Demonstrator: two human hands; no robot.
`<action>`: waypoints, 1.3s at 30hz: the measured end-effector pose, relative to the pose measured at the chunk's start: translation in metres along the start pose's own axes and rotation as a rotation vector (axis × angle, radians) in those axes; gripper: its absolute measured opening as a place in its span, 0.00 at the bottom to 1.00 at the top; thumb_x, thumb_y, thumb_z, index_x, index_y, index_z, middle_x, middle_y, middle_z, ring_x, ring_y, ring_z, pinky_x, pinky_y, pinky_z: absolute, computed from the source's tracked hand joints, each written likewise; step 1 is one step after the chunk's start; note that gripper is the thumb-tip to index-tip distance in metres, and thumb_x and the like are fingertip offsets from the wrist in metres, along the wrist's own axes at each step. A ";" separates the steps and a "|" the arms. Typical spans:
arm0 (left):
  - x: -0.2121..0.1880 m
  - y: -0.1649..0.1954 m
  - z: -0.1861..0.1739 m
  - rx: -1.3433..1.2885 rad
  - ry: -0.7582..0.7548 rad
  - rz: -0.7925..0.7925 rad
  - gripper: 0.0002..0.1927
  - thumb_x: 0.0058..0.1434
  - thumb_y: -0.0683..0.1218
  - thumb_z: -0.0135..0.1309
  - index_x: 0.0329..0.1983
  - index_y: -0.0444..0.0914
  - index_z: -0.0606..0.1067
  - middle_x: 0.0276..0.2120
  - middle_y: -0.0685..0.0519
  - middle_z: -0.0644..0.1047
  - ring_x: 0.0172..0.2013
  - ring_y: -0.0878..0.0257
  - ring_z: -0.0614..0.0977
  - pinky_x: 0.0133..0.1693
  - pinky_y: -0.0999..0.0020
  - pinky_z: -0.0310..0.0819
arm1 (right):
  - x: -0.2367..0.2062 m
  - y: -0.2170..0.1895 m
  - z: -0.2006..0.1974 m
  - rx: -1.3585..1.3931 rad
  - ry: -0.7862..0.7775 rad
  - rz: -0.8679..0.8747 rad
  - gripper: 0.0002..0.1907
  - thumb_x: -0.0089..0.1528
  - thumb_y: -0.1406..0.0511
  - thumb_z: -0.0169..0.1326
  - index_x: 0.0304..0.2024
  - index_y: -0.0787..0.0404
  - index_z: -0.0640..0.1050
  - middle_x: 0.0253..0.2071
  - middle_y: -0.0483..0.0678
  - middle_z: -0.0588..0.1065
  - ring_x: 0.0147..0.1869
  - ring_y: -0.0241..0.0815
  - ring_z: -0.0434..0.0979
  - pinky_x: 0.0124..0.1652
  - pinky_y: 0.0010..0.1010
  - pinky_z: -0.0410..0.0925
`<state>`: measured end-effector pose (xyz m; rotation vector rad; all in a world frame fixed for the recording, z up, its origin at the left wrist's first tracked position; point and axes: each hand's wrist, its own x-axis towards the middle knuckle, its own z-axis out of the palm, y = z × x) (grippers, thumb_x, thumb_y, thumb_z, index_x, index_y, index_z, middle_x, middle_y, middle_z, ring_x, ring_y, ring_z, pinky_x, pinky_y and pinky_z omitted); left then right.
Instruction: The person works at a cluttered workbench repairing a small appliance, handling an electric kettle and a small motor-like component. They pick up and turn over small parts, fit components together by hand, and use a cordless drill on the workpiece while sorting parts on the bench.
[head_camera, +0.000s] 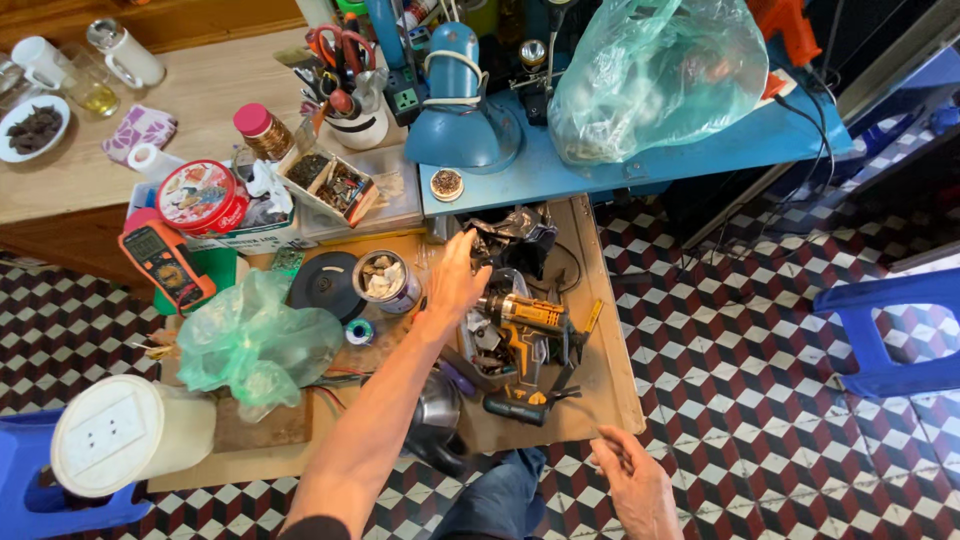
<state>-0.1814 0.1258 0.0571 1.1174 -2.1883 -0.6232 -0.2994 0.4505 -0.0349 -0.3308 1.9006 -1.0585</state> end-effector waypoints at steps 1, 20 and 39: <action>0.019 -0.002 0.010 0.021 -0.012 -0.017 0.37 0.55 0.46 0.63 0.68 0.35 0.64 0.63 0.33 0.70 0.56 0.37 0.74 0.54 0.49 0.70 | 0.010 0.003 -0.008 0.000 0.003 -0.006 0.21 0.63 0.65 0.57 0.57 0.68 0.77 0.43 0.55 0.83 0.44 0.39 0.84 0.45 0.30 0.75; -0.009 0.058 0.146 -0.137 -0.221 0.017 0.08 0.60 0.44 0.60 0.40 0.36 0.77 0.30 0.44 0.76 0.28 0.45 0.80 0.28 0.52 0.73 | 0.142 -0.205 -0.004 -0.377 0.109 -0.701 0.15 0.69 0.62 0.50 0.52 0.64 0.80 0.48 0.53 0.81 0.47 0.39 0.82 0.44 0.29 0.73; 0.102 0.001 0.180 -0.109 -0.417 -0.553 0.13 0.57 0.52 0.55 0.40 0.44 0.84 0.33 0.46 0.84 0.36 0.47 0.85 0.42 0.55 0.80 | 0.371 -0.260 0.057 -0.941 -0.538 -0.736 0.14 0.66 0.65 0.46 0.49 0.69 0.74 0.48 0.69 0.76 0.54 0.70 0.74 0.53 0.54 0.67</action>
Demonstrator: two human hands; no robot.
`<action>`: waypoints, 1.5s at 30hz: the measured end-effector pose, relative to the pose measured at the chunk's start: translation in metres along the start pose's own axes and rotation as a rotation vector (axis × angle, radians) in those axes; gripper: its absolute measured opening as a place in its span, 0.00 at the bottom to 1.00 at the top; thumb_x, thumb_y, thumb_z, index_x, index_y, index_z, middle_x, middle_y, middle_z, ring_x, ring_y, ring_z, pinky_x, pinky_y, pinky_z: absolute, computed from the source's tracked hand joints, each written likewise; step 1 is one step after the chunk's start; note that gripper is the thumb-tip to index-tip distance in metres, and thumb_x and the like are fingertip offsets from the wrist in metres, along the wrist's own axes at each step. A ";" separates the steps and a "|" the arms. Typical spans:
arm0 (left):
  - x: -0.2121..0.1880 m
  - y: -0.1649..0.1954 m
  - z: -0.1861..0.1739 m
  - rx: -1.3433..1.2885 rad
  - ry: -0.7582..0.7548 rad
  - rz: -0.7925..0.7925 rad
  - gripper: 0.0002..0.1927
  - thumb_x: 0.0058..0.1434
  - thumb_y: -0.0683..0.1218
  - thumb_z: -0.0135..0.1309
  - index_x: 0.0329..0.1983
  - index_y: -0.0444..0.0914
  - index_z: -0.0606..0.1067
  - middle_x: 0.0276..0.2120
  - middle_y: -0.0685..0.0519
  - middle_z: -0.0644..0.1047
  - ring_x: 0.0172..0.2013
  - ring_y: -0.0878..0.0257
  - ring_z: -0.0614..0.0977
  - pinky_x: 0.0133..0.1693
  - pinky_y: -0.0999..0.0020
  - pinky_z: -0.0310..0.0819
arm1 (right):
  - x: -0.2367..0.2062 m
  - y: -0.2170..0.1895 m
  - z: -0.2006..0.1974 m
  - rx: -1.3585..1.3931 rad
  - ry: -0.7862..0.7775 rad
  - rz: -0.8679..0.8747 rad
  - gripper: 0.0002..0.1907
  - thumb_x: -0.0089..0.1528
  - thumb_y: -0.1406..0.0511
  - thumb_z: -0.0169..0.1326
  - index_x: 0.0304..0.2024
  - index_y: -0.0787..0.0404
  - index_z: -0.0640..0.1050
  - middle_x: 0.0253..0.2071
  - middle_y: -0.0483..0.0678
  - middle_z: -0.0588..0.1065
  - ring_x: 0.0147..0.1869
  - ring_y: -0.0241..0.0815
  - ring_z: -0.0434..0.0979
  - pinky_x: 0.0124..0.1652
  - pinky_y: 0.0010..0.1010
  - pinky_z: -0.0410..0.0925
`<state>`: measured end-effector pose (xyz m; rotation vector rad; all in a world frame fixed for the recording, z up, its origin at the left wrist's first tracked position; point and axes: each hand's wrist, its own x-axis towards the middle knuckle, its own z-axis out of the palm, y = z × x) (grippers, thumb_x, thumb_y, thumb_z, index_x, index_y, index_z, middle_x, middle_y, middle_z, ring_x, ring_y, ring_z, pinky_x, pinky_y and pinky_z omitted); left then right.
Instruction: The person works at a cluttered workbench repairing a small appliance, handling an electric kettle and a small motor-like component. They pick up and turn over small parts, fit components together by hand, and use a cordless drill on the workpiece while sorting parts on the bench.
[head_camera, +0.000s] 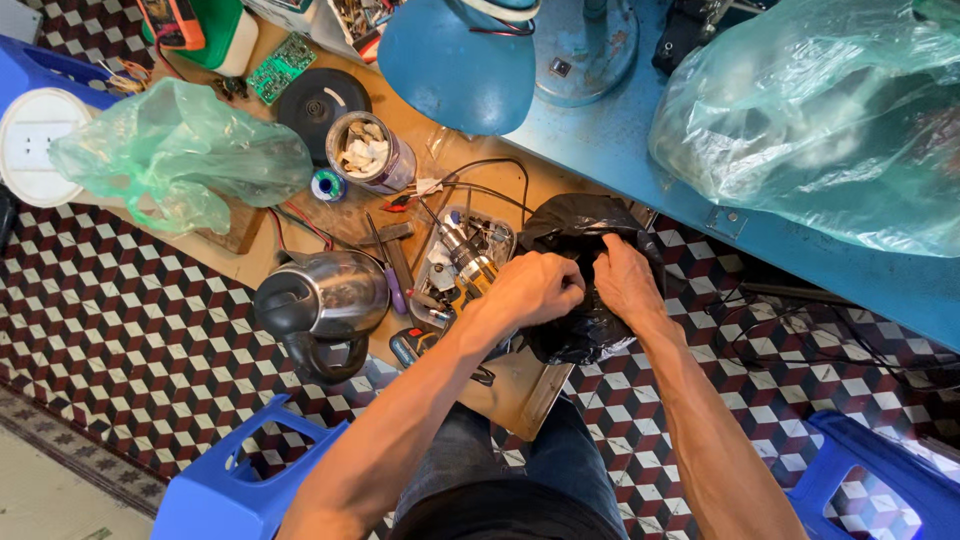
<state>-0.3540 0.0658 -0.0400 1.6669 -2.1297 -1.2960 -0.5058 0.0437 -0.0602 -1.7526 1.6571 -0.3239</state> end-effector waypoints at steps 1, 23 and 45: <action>0.021 0.001 0.002 0.055 -0.043 -0.053 0.14 0.56 0.51 0.56 0.43 0.46 0.84 0.35 0.44 0.83 0.38 0.46 0.85 0.44 0.54 0.79 | 0.001 0.001 -0.002 0.005 -0.006 0.014 0.14 0.67 0.65 0.45 0.50 0.68 0.74 0.49 0.68 0.76 0.55 0.70 0.74 0.54 0.54 0.67; 0.141 -0.056 -0.007 0.658 -0.371 -0.091 0.59 0.47 0.42 0.69 0.77 0.40 0.45 0.72 0.40 0.57 0.54 0.47 0.78 0.52 0.60 0.75 | 0.037 0.057 0.024 -0.025 -0.127 0.128 0.38 0.58 0.68 0.56 0.71 0.64 0.61 0.67 0.65 0.66 0.68 0.64 0.66 0.64 0.46 0.62; 0.004 -0.030 0.119 0.138 0.219 -0.215 0.10 0.60 0.45 0.58 0.38 0.32 0.75 0.36 0.41 0.78 0.30 0.43 0.82 0.32 0.48 0.77 | 0.030 0.079 0.055 0.019 -0.063 0.016 0.15 0.63 0.70 0.48 0.51 0.65 0.79 0.51 0.60 0.78 0.53 0.62 0.78 0.53 0.46 0.70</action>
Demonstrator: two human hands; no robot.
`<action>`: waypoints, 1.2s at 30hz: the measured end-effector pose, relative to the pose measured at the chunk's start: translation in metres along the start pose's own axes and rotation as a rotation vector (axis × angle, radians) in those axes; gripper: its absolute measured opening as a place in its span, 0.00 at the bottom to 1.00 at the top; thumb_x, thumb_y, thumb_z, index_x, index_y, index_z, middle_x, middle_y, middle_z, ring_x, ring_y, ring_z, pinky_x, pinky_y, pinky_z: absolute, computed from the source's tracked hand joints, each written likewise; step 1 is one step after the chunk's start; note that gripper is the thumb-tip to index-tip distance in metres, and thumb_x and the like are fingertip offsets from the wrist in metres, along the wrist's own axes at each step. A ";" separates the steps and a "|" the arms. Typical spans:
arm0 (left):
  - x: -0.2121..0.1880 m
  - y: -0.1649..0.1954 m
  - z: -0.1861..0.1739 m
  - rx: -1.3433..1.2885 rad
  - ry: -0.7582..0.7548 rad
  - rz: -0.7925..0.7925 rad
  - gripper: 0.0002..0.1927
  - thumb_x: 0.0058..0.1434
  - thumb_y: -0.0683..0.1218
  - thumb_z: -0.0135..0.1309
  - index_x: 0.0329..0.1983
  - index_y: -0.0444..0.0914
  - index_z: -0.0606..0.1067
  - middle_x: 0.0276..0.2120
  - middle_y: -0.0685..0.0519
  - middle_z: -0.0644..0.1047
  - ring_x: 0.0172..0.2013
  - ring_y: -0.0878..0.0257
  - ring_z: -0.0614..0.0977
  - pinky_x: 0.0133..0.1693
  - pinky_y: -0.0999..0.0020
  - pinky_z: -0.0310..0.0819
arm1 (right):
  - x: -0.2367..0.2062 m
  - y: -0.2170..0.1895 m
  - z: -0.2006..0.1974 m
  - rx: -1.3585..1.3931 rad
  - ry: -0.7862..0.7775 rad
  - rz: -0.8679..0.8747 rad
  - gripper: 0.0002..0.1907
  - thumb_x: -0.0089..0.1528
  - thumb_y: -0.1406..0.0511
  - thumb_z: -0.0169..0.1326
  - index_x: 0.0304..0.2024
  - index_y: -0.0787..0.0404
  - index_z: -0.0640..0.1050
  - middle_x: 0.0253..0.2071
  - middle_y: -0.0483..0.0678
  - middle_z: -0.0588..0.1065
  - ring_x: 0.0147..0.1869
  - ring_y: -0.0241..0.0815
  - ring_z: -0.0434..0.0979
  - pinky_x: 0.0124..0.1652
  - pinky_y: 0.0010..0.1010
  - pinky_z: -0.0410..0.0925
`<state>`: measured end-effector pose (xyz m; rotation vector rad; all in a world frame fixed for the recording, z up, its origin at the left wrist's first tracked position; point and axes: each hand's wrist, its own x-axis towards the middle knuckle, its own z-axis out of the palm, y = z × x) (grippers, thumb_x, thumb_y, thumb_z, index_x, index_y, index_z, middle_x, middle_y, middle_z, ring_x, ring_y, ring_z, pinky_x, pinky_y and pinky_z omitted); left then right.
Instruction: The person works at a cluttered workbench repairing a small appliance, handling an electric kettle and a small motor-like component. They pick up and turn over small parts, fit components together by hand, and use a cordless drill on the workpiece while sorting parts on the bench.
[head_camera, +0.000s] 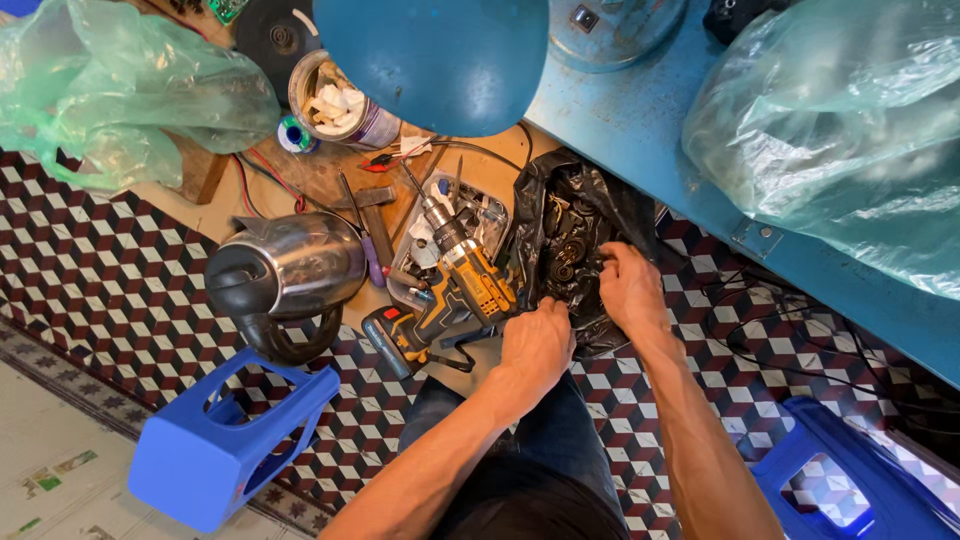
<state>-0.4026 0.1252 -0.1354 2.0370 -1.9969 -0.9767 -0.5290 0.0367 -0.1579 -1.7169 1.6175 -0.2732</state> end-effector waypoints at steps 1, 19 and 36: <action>-0.002 -0.004 0.001 -0.001 -0.009 -0.033 0.11 0.60 0.45 0.58 0.37 0.31 0.76 0.38 0.39 0.78 0.30 0.43 0.83 0.32 0.49 0.77 | 0.004 -0.005 -0.001 0.002 0.005 -0.052 0.15 0.63 0.70 0.49 0.51 0.65 0.79 0.51 0.60 0.78 0.53 0.62 0.78 0.54 0.45 0.70; -0.031 -0.028 -0.013 -0.525 0.246 -0.125 0.19 0.61 0.50 0.60 0.52 0.34 0.80 0.46 0.41 0.83 0.37 0.46 0.85 0.39 0.54 0.80 | -0.022 -0.061 0.018 0.320 0.092 0.127 0.22 0.61 0.65 0.62 0.56 0.66 0.75 0.47 0.58 0.79 0.44 0.49 0.80 0.46 0.37 0.72; -0.095 0.015 -0.153 -0.916 0.418 0.178 0.24 0.60 0.47 0.66 0.60 0.40 0.77 0.58 0.49 0.74 0.52 0.62 0.81 0.49 0.70 0.80 | -0.123 -0.100 -0.039 1.740 -0.400 -0.047 0.24 0.72 0.59 0.50 0.66 0.68 0.71 0.62 0.61 0.74 0.62 0.53 0.76 0.68 0.49 0.62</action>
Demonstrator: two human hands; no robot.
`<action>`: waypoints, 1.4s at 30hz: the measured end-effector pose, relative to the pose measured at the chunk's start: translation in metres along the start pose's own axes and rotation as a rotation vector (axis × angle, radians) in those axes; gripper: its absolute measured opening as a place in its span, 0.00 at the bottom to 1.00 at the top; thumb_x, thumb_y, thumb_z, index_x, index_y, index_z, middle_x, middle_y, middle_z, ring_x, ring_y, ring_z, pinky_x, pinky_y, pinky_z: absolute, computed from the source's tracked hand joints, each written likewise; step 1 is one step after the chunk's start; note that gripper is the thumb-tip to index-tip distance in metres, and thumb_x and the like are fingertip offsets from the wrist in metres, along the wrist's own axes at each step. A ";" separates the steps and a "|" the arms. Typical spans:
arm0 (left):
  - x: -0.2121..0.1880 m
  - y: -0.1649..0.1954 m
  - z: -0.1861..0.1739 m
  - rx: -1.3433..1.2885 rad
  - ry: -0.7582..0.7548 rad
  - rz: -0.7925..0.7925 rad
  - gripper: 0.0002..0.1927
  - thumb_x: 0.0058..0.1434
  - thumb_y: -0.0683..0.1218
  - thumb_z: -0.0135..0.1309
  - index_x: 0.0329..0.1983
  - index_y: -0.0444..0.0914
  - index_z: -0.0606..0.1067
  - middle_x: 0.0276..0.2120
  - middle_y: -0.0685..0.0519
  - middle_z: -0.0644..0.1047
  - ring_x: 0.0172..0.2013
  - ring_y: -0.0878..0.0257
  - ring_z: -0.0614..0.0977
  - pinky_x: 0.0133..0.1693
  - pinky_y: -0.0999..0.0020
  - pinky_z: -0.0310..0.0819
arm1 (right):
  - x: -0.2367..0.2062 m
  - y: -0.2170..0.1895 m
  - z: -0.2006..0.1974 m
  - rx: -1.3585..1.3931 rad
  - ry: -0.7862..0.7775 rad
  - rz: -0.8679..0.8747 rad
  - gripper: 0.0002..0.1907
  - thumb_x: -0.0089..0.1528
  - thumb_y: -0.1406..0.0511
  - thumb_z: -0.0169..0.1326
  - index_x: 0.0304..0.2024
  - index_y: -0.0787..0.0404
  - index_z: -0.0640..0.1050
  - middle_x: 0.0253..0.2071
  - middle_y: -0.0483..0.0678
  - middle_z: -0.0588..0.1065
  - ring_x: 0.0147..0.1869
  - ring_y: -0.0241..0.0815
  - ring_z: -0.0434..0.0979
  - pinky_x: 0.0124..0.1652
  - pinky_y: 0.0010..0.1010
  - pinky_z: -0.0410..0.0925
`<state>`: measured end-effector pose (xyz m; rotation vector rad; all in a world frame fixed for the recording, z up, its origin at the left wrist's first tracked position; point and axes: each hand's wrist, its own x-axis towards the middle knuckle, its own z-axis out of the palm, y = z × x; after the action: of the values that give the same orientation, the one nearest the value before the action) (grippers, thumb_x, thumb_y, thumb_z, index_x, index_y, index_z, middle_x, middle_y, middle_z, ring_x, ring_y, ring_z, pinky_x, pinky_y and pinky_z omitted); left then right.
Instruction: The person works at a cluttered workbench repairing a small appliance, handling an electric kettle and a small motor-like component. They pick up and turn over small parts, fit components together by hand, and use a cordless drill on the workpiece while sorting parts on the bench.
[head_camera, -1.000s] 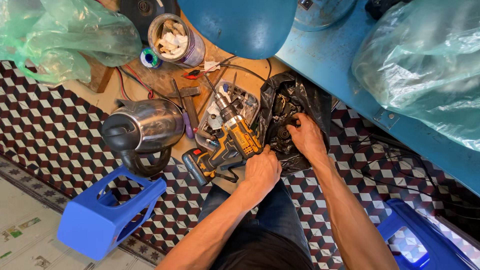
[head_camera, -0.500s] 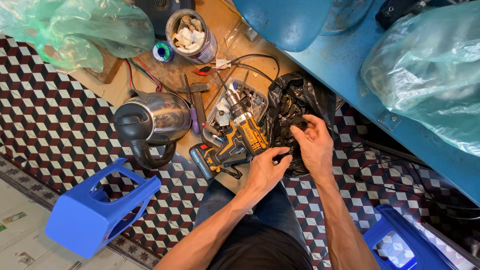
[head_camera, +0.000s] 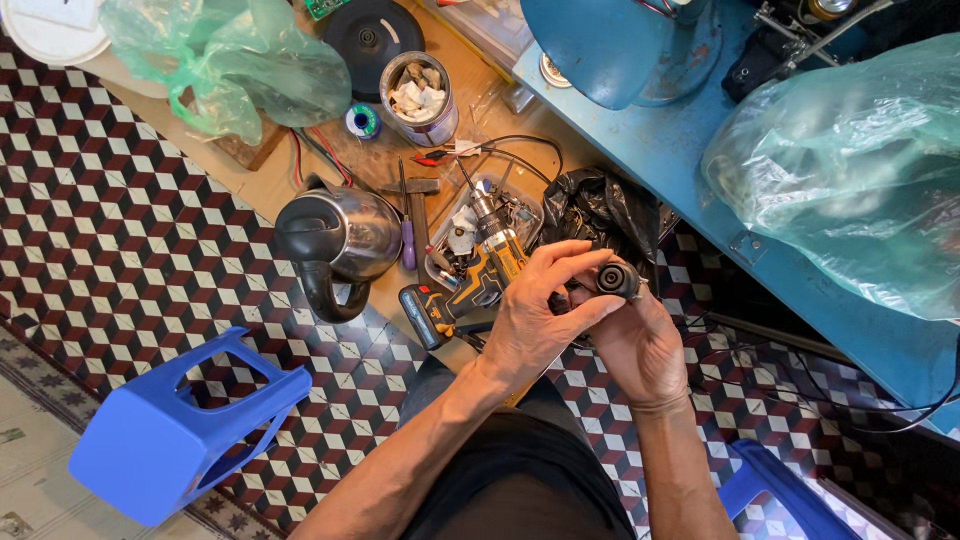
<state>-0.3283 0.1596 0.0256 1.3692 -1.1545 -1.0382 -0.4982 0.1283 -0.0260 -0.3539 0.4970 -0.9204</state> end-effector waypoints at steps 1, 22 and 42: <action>0.001 0.003 0.000 -0.028 0.001 0.006 0.24 0.60 0.47 0.66 0.59 0.41 0.77 0.58 0.49 0.74 0.53 0.62 0.81 0.50 0.69 0.80 | 0.000 0.003 0.000 0.050 0.016 0.015 0.23 0.73 0.59 0.49 0.65 0.67 0.72 0.62 0.62 0.74 0.61 0.54 0.76 0.67 0.49 0.61; -0.013 -0.011 -0.012 0.158 0.046 0.063 0.17 0.61 0.45 0.63 0.52 0.39 0.78 0.49 0.48 0.79 0.50 0.57 0.84 0.52 0.64 0.80 | -0.009 0.023 0.015 -0.204 0.231 -0.061 0.18 0.70 0.62 0.51 0.59 0.66 0.73 0.53 0.50 0.76 0.58 0.41 0.75 0.61 0.36 0.68; -0.004 -0.032 -0.009 -0.094 -0.069 -0.126 0.20 0.65 0.43 0.57 0.59 0.34 0.71 0.52 0.45 0.82 0.56 0.60 0.83 0.56 0.67 0.78 | -0.009 0.022 0.049 -0.942 0.350 -0.350 0.13 0.66 0.71 0.56 0.54 0.64 0.76 0.55 0.49 0.75 0.53 0.34 0.77 0.53 0.24 0.73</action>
<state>-0.3163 0.1656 -0.0057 1.3546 -1.0670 -1.2230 -0.4610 0.1517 0.0062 -1.1712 1.2182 -1.0455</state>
